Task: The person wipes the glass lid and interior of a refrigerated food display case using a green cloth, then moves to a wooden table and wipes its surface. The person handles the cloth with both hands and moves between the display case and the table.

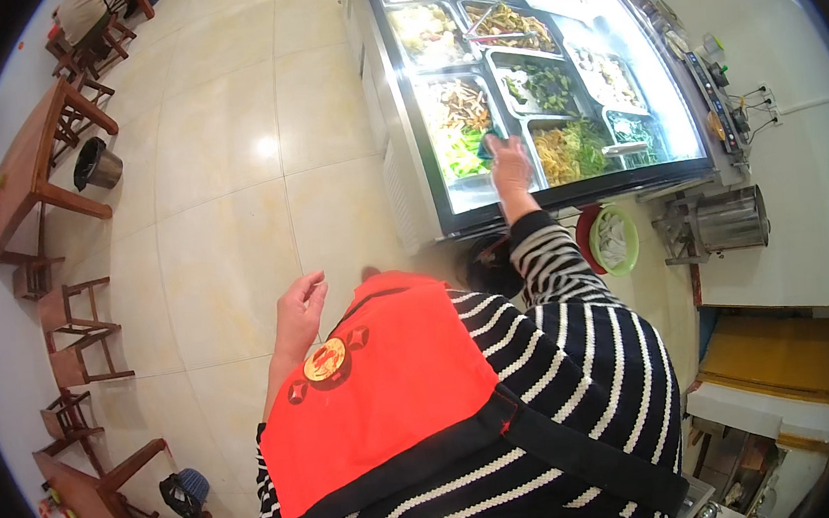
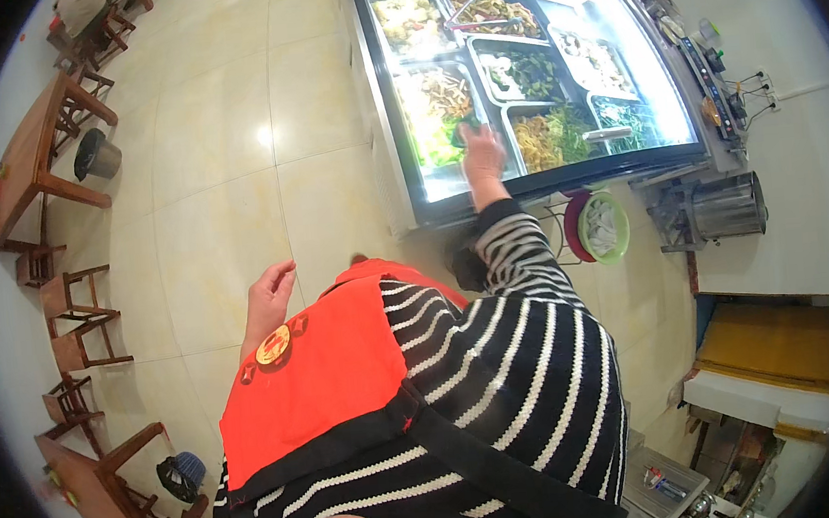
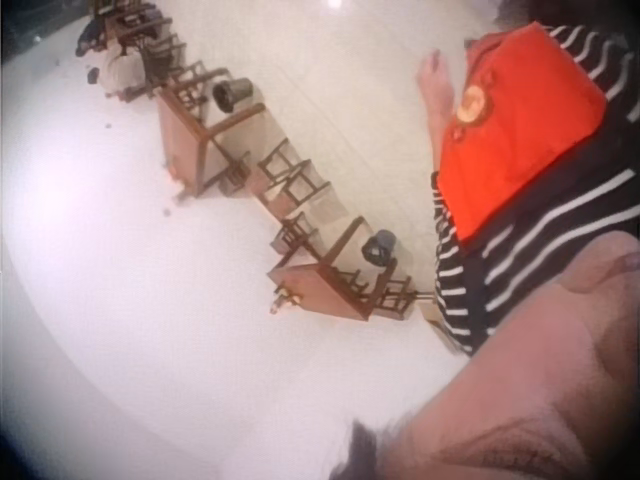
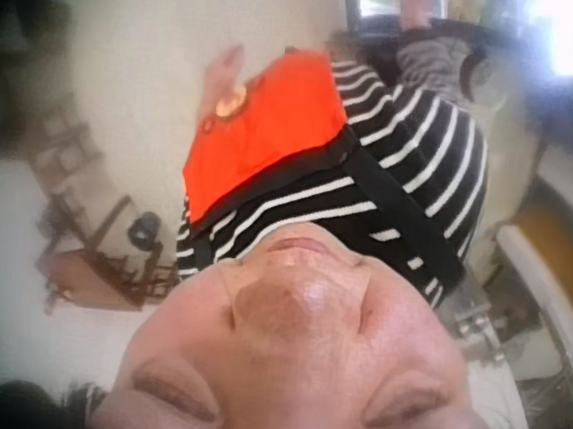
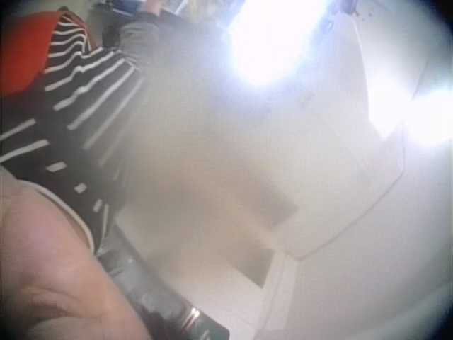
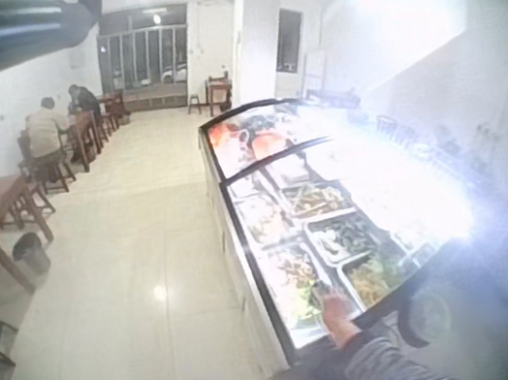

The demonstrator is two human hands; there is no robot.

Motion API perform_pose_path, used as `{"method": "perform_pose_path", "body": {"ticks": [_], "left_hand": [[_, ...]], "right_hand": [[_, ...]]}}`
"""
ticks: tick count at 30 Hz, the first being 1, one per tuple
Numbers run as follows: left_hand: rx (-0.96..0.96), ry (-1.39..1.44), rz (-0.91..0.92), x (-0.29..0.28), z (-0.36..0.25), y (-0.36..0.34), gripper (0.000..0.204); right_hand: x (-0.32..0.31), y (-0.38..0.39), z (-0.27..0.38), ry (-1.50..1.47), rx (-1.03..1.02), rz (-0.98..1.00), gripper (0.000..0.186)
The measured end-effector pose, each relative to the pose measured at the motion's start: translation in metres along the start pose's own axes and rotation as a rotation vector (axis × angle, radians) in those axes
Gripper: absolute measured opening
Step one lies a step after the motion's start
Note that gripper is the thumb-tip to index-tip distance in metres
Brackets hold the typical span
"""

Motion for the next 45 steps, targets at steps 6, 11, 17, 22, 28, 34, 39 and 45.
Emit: {"method": "perform_pose_path", "body": {"ticks": [6,11,17,22,28,34,39,45], "left_hand": [[-0.006,-0.242,0.056,-0.056,-0.007,-0.054,0.034],[0.119,-0.377,0.184,-0.070,-0.048,-0.185,0.034],[0.476,-0.762,0.609,-0.019,-0.129,-0.333,0.043],[0.680,-0.836,0.745,0.046,-0.161,-0.425,0.058],[1.026,-0.998,0.841,0.137,-0.165,-0.542,0.088],[1.006,-1.180,0.715,0.198,-0.186,-0.686,0.129],[1.089,-1.380,0.835,0.229,-0.222,-0.761,0.138],[1.396,-1.494,1.104,0.281,-0.231,-0.743,0.145]], "right_hand": [[-0.022,-0.032,-0.069,0.191,0.483,-0.264,0.051],[-0.016,-0.054,-0.038,0.258,0.531,-0.392,0.058],[-0.012,-0.093,-0.007,0.131,0.539,-0.339,0.062],[-0.005,-0.117,0.014,0.115,0.571,-0.242,0.062],[-0.003,-0.100,0.042,0.082,0.554,-0.287,0.057],[-0.006,-0.026,0.080,0.121,0.889,-0.246,0.061],[0.001,0.012,0.086,0.217,1.620,-0.372,0.075],[0.058,-0.161,0.118,0.005,1.352,-0.549,0.046]]}}
Point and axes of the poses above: each hand's wrist, its own y-axis away from the middle knuckle, its own x-axis out of the palm, z = x × y, the point moved 2 cm from there along -y, towards the middle knuckle, and after that the axes turned 4 degrees about z, right-handed, at the moved point
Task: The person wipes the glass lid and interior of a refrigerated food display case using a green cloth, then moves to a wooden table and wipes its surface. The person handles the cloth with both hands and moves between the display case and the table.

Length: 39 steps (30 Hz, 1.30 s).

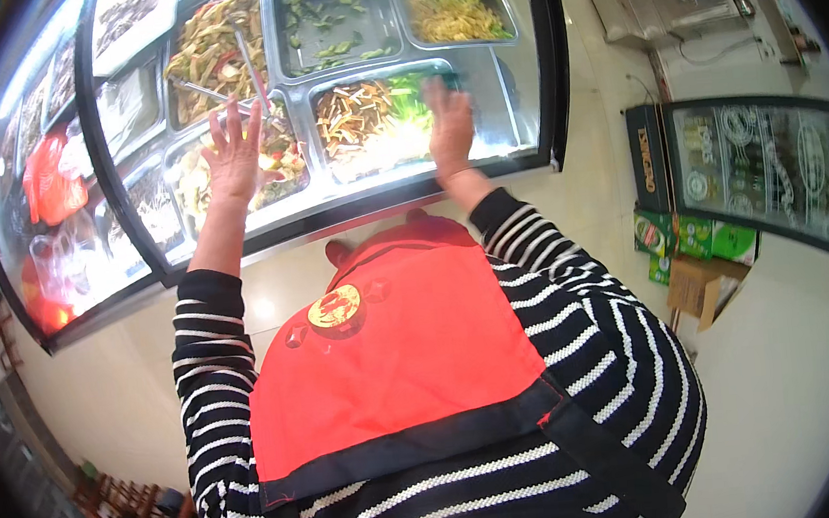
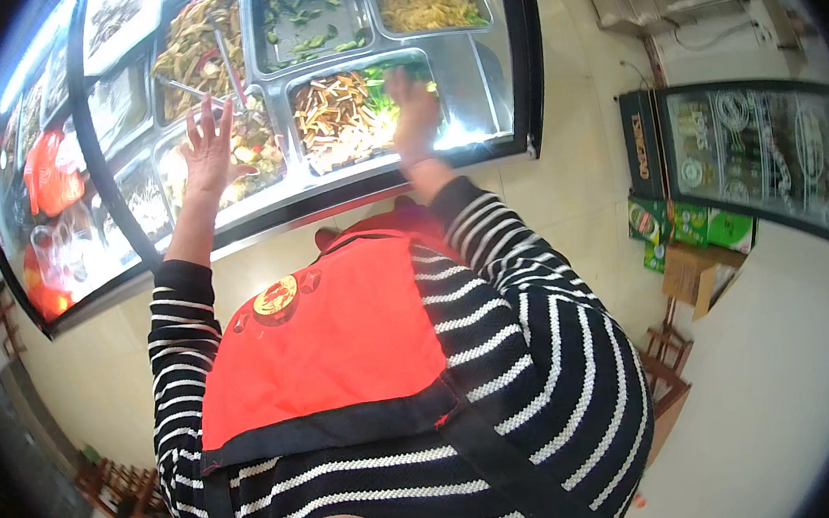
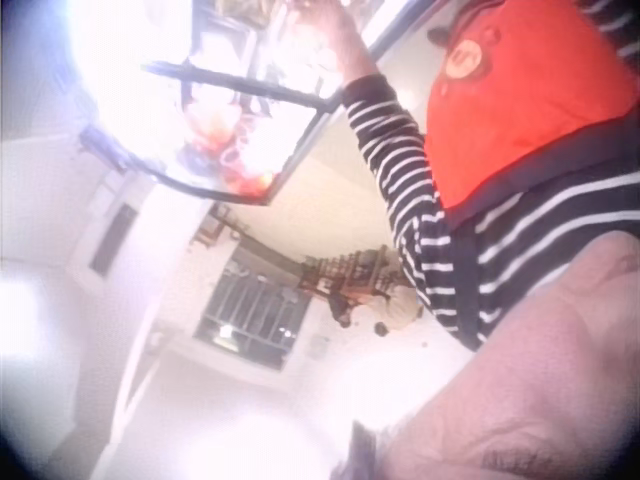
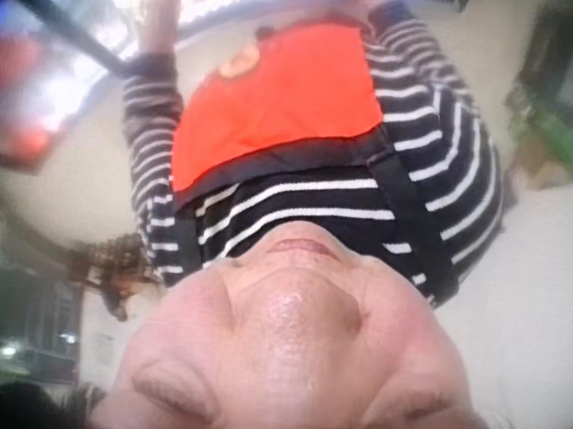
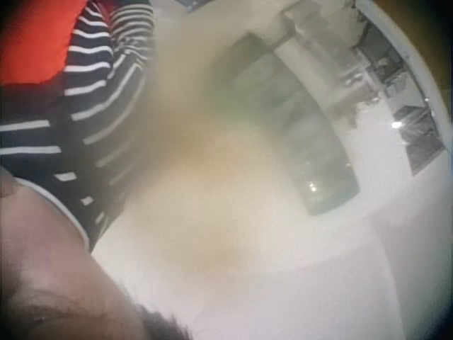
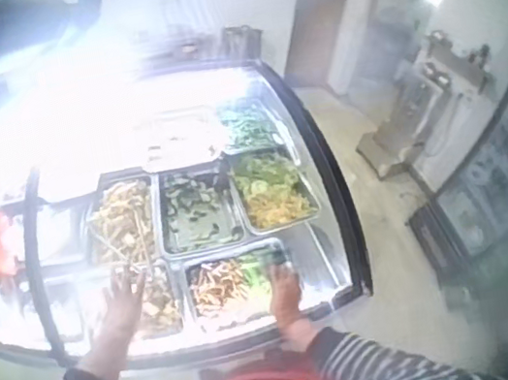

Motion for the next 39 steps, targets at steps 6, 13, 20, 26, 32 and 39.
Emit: {"method": "perform_pose_path", "body": {"ticks": [6,13,20,26,32,39], "left_hand": [[-0.005,0.003,0.037,-0.001,-0.008,0.000,0.155],[-0.042,-0.100,0.092,-0.004,-0.010,-0.002,0.156],[-0.040,-0.127,0.100,0.010,-0.003,-0.005,0.154],[0.005,-0.123,0.069,0.010,-0.002,-0.005,0.159],[0.016,-0.068,0.109,0.012,-0.004,-0.007,0.155],[0.195,-0.054,-0.019,-0.001,0.006,0.008,0.126]], "right_hand": [[0.029,0.022,0.112,-0.061,-0.502,0.144,0.046],[-0.081,-0.032,-0.103,0.361,0.429,-0.275,0.059],[-0.006,0.006,0.006,-0.263,0.248,0.104,0.057],[-0.020,0.046,-0.003,-0.005,0.184,-0.016,0.059],[-0.059,0.041,-0.092,0.264,0.941,-0.181,0.067],[0.060,0.039,0.149,-0.282,-0.042,0.149,0.065]]}}
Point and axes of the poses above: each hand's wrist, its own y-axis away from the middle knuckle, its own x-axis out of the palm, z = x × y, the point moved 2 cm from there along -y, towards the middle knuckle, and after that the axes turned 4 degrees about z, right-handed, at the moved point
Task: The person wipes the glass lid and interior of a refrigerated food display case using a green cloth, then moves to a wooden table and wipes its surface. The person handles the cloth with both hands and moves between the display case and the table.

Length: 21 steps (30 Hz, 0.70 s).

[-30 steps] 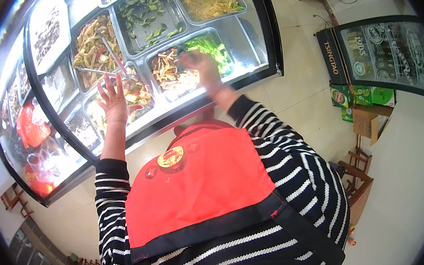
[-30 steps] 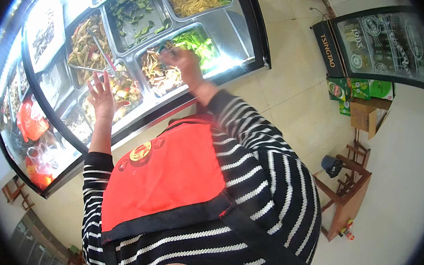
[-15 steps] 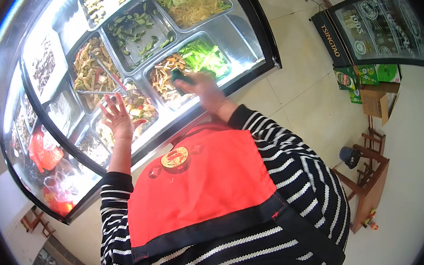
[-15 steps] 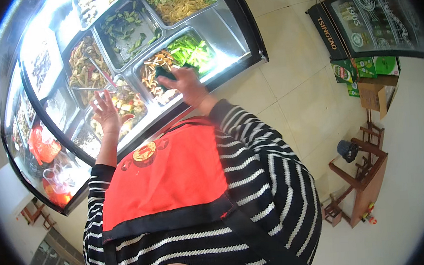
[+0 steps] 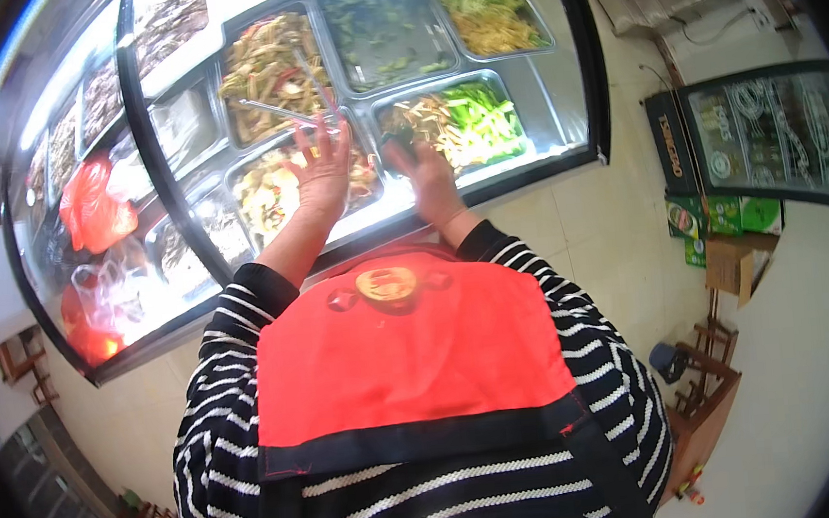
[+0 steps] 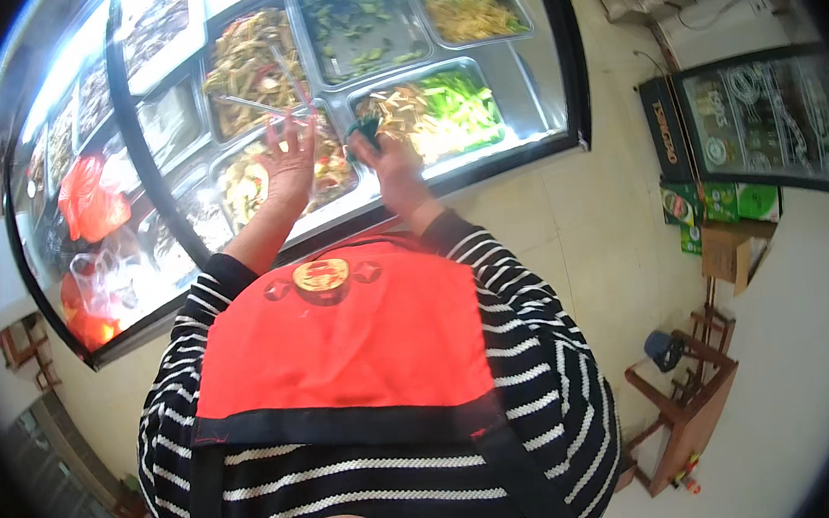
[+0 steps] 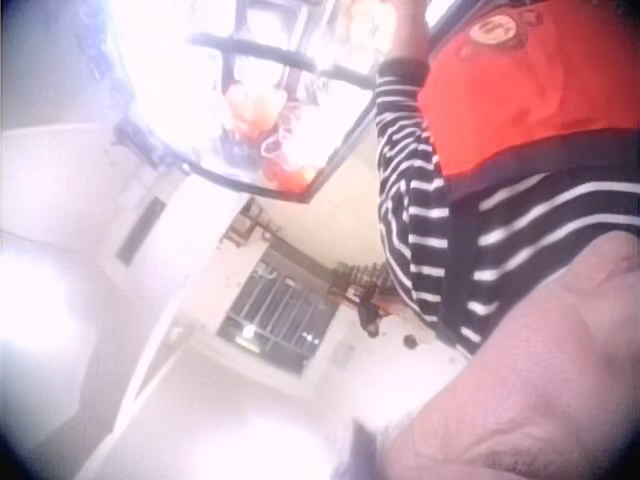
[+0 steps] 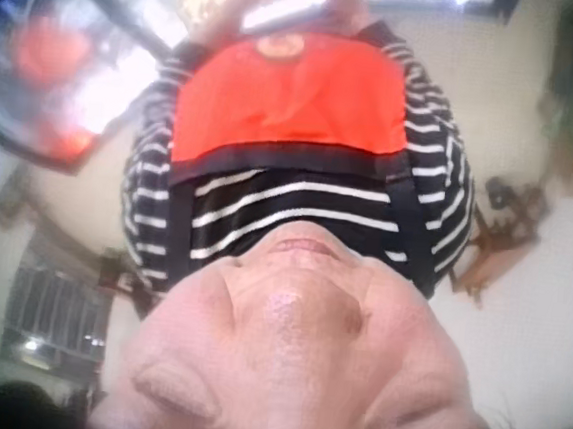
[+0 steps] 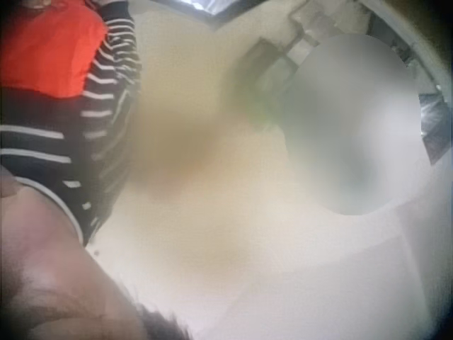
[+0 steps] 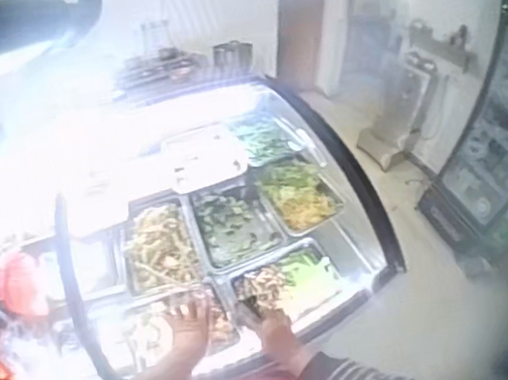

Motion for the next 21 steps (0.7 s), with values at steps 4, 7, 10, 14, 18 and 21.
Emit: {"method": "perform_pose_path", "body": {"ticks": [4,7,10,14,18,21], "left_hand": [[0.129,0.319,-0.090,0.005,0.064,0.041,0.110],[-0.118,0.182,-0.085,0.022,0.126,0.082,0.118],[-0.241,0.143,-0.039,0.041,0.157,0.117,0.128],[-0.215,0.192,-0.030,0.051,0.163,0.127,0.136],[-0.236,0.139,0.039,0.052,0.163,0.124,0.131],[-0.194,0.197,-0.029,0.054,0.170,0.130,0.127]], "right_hand": [[-0.004,-0.013,0.004,0.181,-0.215,0.023,0.065],[-0.075,-0.040,-0.071,0.394,0.064,-0.300,0.058],[-0.110,-0.060,-0.118,0.485,0.830,-0.492,0.072],[-0.032,-0.090,-0.039,0.543,0.240,-0.374,0.073],[0.081,-0.070,0.092,0.416,-0.450,0.136,0.066],[0.100,-0.066,0.123,0.290,-0.625,0.292,0.064]]}}
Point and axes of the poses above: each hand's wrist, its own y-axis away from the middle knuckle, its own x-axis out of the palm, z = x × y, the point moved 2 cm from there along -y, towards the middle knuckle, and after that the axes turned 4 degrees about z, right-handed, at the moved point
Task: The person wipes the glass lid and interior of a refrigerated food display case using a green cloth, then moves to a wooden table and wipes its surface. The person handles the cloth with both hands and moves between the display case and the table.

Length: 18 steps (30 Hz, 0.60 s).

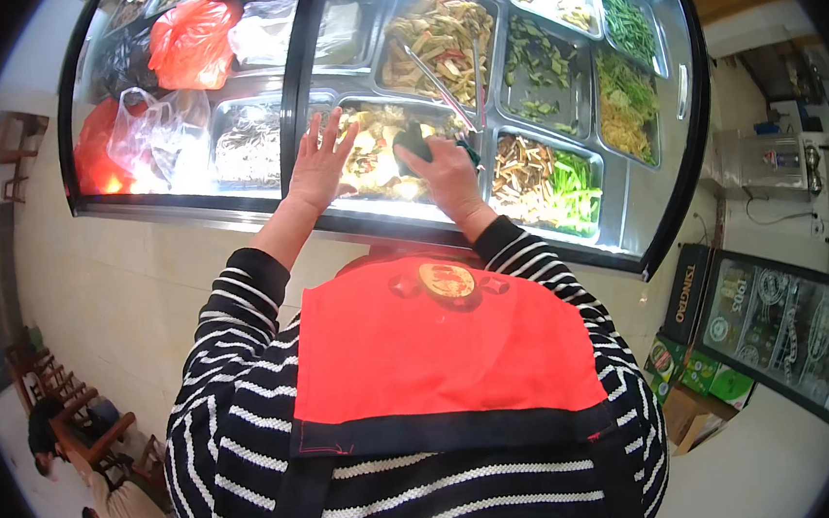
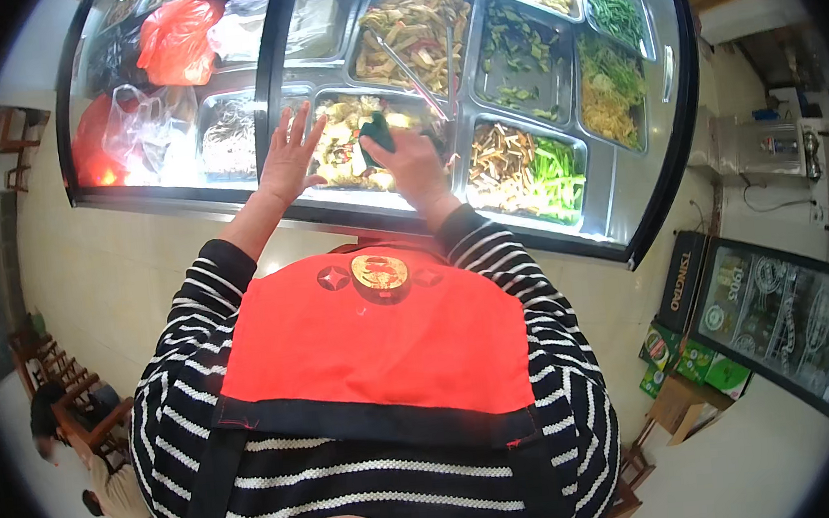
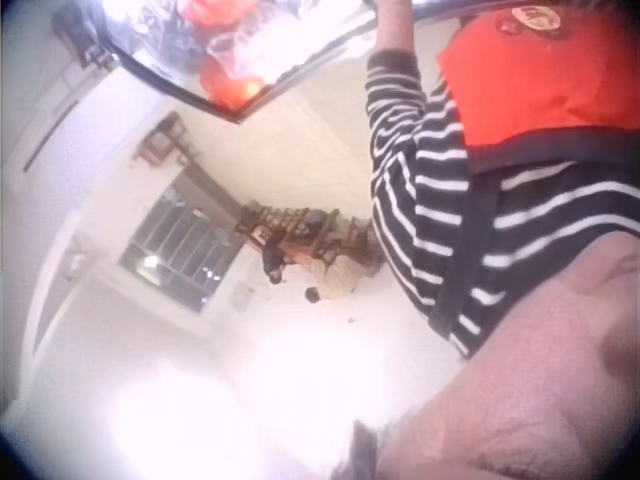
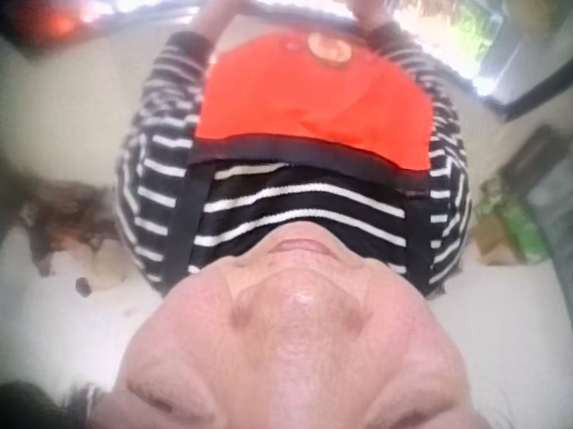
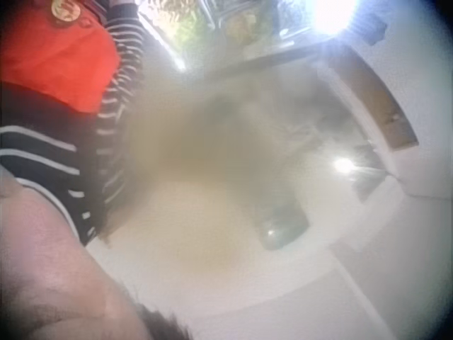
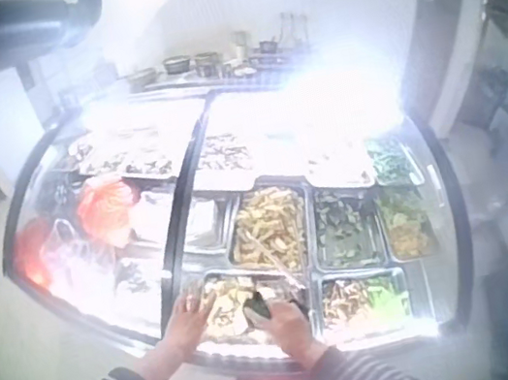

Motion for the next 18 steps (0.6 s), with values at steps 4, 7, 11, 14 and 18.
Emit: {"method": "perform_pose_path", "body": {"ticks": [4,7,11,14,18], "left_hand": [[-0.187,0.141,-0.110,0.002,0.031,0.024,0.122],[-0.232,-0.032,-0.039,0.006,0.043,0.036,0.126],[-0.224,0.056,-0.036,0.010,0.041,0.036,0.130],[-0.225,0.058,-0.025,0.009,0.041,0.035,0.129],[-0.187,0.072,-0.011,0.009,0.044,0.035,0.128]], "right_hand": [[-0.041,-0.014,-0.091,0.208,0.146,-0.089,0.068],[-0.084,-0.029,-0.177,0.259,0.761,-0.323,0.069],[-0.070,-0.081,-0.154,0.299,0.861,-0.279,0.066],[-0.015,-0.119,-0.047,0.380,0.264,-0.128,0.067],[0.014,-0.151,0.048,0.089,-0.213,0.122,0.054]]}}
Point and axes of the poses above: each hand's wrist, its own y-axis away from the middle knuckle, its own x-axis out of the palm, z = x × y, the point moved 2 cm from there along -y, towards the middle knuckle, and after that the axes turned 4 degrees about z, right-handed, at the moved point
